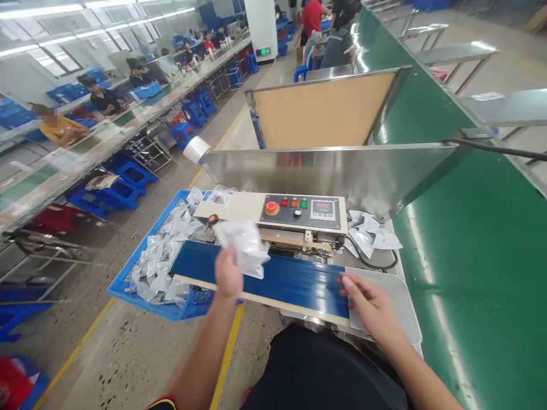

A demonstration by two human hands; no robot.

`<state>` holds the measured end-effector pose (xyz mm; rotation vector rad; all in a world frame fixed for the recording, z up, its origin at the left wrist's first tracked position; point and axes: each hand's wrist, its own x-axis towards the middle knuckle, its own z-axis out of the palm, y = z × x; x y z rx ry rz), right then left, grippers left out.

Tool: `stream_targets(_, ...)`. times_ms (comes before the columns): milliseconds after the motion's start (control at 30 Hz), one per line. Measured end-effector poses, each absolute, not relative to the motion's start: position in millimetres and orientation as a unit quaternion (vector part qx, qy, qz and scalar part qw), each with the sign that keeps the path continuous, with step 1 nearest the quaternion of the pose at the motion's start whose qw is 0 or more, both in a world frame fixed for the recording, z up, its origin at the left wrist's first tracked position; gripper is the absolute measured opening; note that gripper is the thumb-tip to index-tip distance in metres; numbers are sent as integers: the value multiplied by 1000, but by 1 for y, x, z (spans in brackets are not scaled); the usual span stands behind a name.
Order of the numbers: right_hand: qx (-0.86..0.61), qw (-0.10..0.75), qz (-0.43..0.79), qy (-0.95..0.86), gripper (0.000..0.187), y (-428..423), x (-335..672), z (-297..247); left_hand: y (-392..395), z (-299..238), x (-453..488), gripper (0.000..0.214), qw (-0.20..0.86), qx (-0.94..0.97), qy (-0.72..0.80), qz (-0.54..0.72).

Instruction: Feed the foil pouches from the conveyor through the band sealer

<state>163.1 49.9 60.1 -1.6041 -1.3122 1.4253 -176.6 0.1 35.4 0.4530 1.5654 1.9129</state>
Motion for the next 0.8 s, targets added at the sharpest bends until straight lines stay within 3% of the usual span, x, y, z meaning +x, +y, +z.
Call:
stream_targets(67,-572,325,576,-485,74,50,154,53,7,27,-99,55,471,252,562,632)
stream_targets(133,-573,339,578,-472,68,54,157,45,14,20,-40,58,528,329,538,569)
stream_targets(267,-630,376,538,-414,57,69,189,27,34,7,20,62,539,313,563,543)
stream_targets(533,-651,331,568,-380,46,95,205,2,57,-14,44,53,586,121,602,529)
stream_targets(667,-623,284,591,-426,49,100,180,1,49,-19,25,51,548,93,606,569)
stream_targets(800,-607,177,579,-514,56,134,187,-1,39,-19,-5,50,511,104,641,563)
